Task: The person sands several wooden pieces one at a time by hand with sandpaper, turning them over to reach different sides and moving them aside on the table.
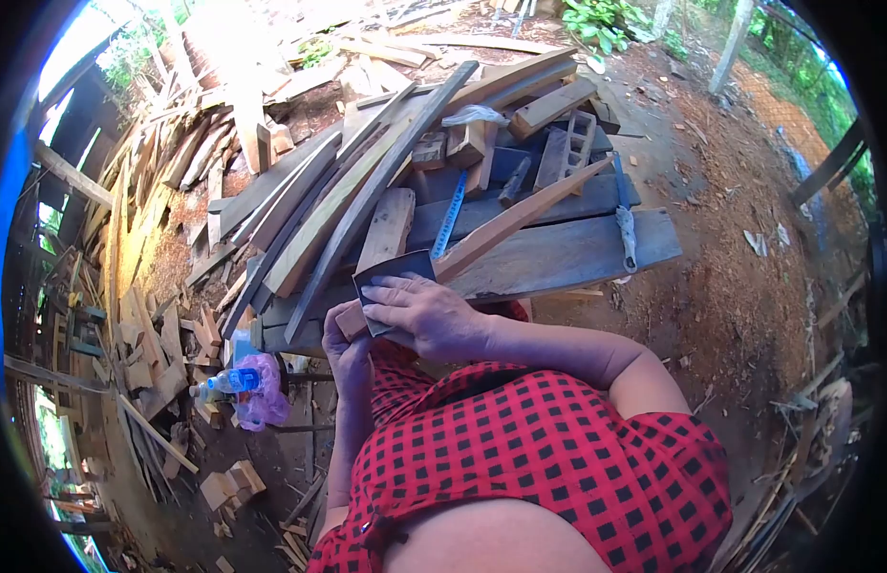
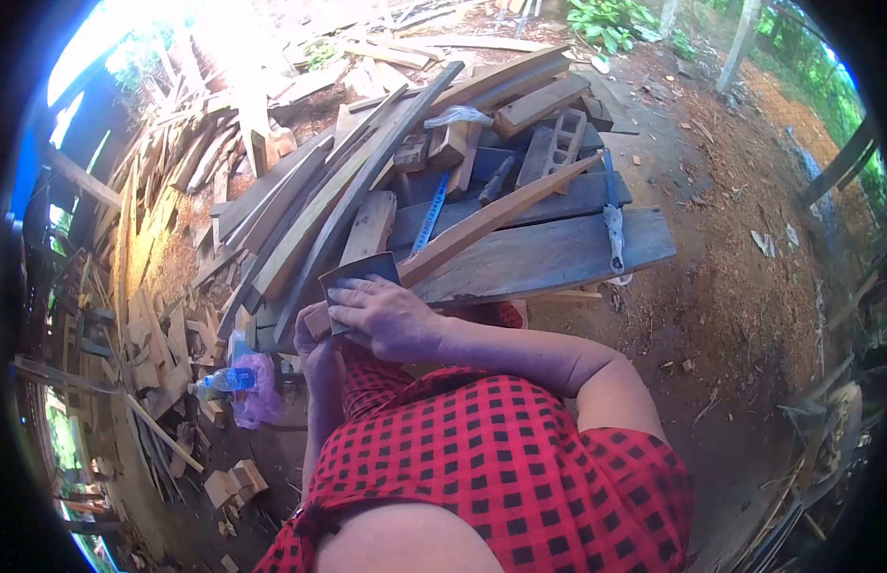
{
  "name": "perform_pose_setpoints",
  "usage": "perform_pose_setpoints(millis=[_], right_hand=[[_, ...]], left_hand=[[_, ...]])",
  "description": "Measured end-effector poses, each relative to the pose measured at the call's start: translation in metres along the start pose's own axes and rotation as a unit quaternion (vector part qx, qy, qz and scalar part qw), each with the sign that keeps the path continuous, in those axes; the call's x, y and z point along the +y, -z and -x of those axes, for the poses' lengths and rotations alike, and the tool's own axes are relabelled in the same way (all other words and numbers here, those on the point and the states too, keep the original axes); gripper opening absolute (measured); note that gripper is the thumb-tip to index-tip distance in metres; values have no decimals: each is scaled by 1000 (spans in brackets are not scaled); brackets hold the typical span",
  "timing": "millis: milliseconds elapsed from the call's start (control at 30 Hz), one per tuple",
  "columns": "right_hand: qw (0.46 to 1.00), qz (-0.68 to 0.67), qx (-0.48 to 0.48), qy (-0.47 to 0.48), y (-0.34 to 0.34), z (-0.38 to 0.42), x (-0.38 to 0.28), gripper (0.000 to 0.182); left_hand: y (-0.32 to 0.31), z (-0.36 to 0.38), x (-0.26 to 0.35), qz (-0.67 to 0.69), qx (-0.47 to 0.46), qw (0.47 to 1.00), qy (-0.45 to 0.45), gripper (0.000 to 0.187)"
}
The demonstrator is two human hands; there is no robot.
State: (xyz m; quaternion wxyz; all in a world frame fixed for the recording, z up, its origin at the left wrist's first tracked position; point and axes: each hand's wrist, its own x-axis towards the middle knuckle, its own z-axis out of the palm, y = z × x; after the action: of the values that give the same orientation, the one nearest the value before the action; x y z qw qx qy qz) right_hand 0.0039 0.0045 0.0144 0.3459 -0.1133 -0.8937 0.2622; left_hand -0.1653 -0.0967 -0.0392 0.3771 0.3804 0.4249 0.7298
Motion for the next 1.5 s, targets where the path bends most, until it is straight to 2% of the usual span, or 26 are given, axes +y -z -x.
perform_pose_setpoints(millis=[33,67,100,133,200,233,267,300,367,400,467,500,567,633,667,733,833,933,967,1000,1033,1100,1133,1200,1267,1500], right_hand=[[999,-32,-24,11,1,-1,-1,33],[999,41,-26,2,9,6,11,34],[999,37,-21,-5,30,6,23,32],[997,44,44,-34,34,21,56,26],[986,115,71,-98,76,46,112,26],[973,113,93,-177,93,68,157,29],[949,105,108,-276,126,71,155,32],[909,179,158,-342,138,93,200,35],[848,169,98,-492,181,106,232,36],[849,171,101,-490,184,107,234,36],[842,115,199,-488,173,108,231,33],[842,113,199,-488,157,108,230,33],[875,178,285,-349,113,103,225,28],[898,162,319,-254,68,85,191,25],[931,129,271,-209,54,68,157,26],[979,73,157,-107,25,43,88,28],[999,35,-10,-3,1,30,18,38],[994,82,-71,26,10,42,39,40],[994,96,-45,14,17,49,49,42],[993,114,-14,1,21,64,67,43],[993,96,9,-65,35,73,70,44],[977,130,114,-128,53,94,89,41],[965,138,161,-156,61,103,92,39],[956,184,161,-161,71,114,87,35],[965,160,139,-153,56,124,90,36],[978,167,12,-125,-9,95,109,35]], left_hand=[[2,1,0,19,5,1000,-3,42],[-1,1,3,20,5,1000,-4,42],[-7,1,8,8,3,1000,11,42],[-9,1,12,-4,2,1000,26,41],[-6,1,10,11,4,1000,28,39],[-5,1,9,24,6,999,31,37],[-5,2,8,26,4,999,31,37],[-6,2,8,46,20,997,52,36],[-7,1,7,68,32,995,73,35],[-7,-2,7,50,55,992,101,32],[-9,-7,11,30,79,988,127,30],[-12,-10,16,38,111,980,162,27],[-7,-15,16,44,142,969,198,25],[18,-23,12,134,114,919,354,26],[19,-27,12,154,140,894,396,28],[23,-29,12,166,132,892,400,29],[20,-27,15,171,126,882,420,33],[17,-21,18,172,134,884,413,35],[20,-20,13,187,152,873,425,34],[21,-17,9,186,143,881,411,32],[22,-15,8,183,132,890,397,30],[25,-13,12,170,135,908,357,28],[26,-14,20,142,113,936,301,27],[31,-19,40,108,101,967,208,27],[48,-27,61,123,115,970,174,27],[116,-39,106,196,221,955,38,29]])
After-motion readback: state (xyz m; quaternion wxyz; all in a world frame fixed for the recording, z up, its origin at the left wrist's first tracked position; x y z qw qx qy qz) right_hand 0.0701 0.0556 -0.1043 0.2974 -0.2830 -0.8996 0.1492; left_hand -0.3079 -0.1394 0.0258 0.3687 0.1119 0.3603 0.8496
